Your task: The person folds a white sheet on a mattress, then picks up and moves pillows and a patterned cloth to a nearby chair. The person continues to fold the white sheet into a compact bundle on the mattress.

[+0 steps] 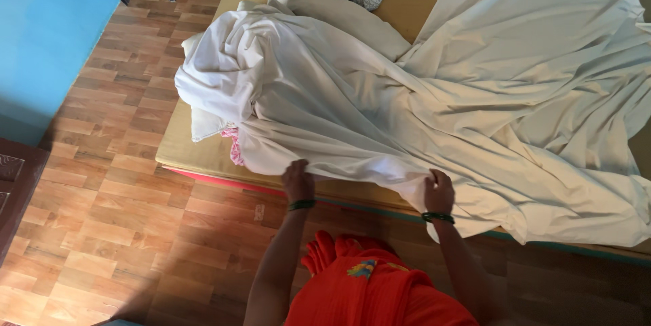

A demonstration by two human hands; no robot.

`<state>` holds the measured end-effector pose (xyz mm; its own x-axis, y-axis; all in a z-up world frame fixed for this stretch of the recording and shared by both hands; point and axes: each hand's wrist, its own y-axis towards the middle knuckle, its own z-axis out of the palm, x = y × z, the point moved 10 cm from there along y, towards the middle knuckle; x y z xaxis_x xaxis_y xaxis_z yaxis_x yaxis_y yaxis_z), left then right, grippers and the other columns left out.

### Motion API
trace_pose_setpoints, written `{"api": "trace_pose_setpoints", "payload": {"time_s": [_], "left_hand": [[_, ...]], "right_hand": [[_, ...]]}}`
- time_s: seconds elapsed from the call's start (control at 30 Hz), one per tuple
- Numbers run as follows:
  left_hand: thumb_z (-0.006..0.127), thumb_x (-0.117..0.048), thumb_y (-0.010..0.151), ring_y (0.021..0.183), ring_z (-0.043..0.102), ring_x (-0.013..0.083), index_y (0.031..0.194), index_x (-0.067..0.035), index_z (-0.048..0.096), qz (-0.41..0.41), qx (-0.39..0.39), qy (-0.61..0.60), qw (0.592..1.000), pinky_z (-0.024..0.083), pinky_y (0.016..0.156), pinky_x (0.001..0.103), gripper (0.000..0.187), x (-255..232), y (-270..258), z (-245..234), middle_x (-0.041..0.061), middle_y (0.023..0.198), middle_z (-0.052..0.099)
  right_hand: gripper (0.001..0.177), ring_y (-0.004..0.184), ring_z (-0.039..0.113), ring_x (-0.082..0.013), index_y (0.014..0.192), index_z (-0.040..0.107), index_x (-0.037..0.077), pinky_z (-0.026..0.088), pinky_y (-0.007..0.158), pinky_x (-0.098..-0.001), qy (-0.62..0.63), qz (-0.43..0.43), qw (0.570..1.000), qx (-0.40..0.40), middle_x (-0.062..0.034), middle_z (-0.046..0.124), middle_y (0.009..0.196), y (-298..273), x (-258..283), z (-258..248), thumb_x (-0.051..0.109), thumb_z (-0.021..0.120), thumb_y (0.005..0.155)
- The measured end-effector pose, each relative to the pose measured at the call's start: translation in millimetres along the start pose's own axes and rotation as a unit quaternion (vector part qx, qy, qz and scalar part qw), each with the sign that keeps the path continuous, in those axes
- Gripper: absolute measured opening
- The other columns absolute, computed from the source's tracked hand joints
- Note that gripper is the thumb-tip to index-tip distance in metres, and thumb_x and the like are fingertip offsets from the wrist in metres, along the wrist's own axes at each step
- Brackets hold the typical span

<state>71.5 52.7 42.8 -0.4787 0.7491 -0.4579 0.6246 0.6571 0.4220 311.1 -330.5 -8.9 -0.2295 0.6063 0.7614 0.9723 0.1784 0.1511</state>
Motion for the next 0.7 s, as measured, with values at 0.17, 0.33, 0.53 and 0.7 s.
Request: {"api": "trace_pose_setpoints", "payload": {"time_s": [0.17, 0.33, 0.53, 0.7], "left_hand": [[0.065, -0.009, 0.083, 0.095, 0.06, 0.0319, 0.108, -0.013, 0.067, 0.125, 0.05, -0.075, 0.988, 0.044, 0.083, 0.048, 0.026, -87, -11, 15, 0.008, 0.098, 0.064], [0.067, -0.014, 0.086, 0.089, 0.059, 0.029, 0.102, -0.012, 0.063, 0.223, 0.109, -0.093, 0.964, 0.045, 0.082, 0.045, 0.016, -157, -20, 5, 0.006, 0.092, 0.062], [0.065, -0.012, 0.088, 0.088, 0.058, 0.0279, 0.103, -0.009, 0.063, 0.242, 0.052, -0.029, 0.969, 0.045, 0.081, 0.045, 0.015, -145, -2, -20, 0.007, 0.095, 0.061], [0.063, -0.006, 0.08, 0.09, 0.059, 0.0293, 0.094, -0.014, 0.064, 0.119, 0.001, 0.039, 0.992, 0.044, 0.081, 0.047, 0.016, -98, 29, -15, 0.006, 0.094, 0.061]], "right_hand": [[0.068, 0.125, 0.055, -0.0392, 0.139, 0.054, 0.005, 0.044, 0.106, -0.0479, -0.024, -0.195, 0.974, 0.108, -0.0184, 0.06, 0.134, -34, 86, 56, 0.019, 0.082, 0.079], [0.05, 0.106, 0.064, -0.0389, 0.128, 0.061, 0.001, 0.051, 0.09, -0.0457, 0.072, -0.224, 0.941, 0.244, -0.0191, 0.068, 0.116, -72, 147, 98, 0.019, 0.076, 0.084], [0.014, 0.073, 0.071, -0.0276, 0.1, 0.072, 0.003, 0.054, 0.065, -0.0382, 0.151, -0.186, 0.933, 0.268, -0.0139, 0.073, 0.085, -43, 161, 89, 0.013, 0.071, 0.091], [0.015, 0.07, 0.072, -0.0199, 0.103, 0.072, 0.003, 0.056, 0.066, -0.0329, 0.176, -0.176, 0.933, 0.26, -0.0104, 0.074, 0.08, -3, 162, 59, 0.004, 0.065, 0.089]]}}
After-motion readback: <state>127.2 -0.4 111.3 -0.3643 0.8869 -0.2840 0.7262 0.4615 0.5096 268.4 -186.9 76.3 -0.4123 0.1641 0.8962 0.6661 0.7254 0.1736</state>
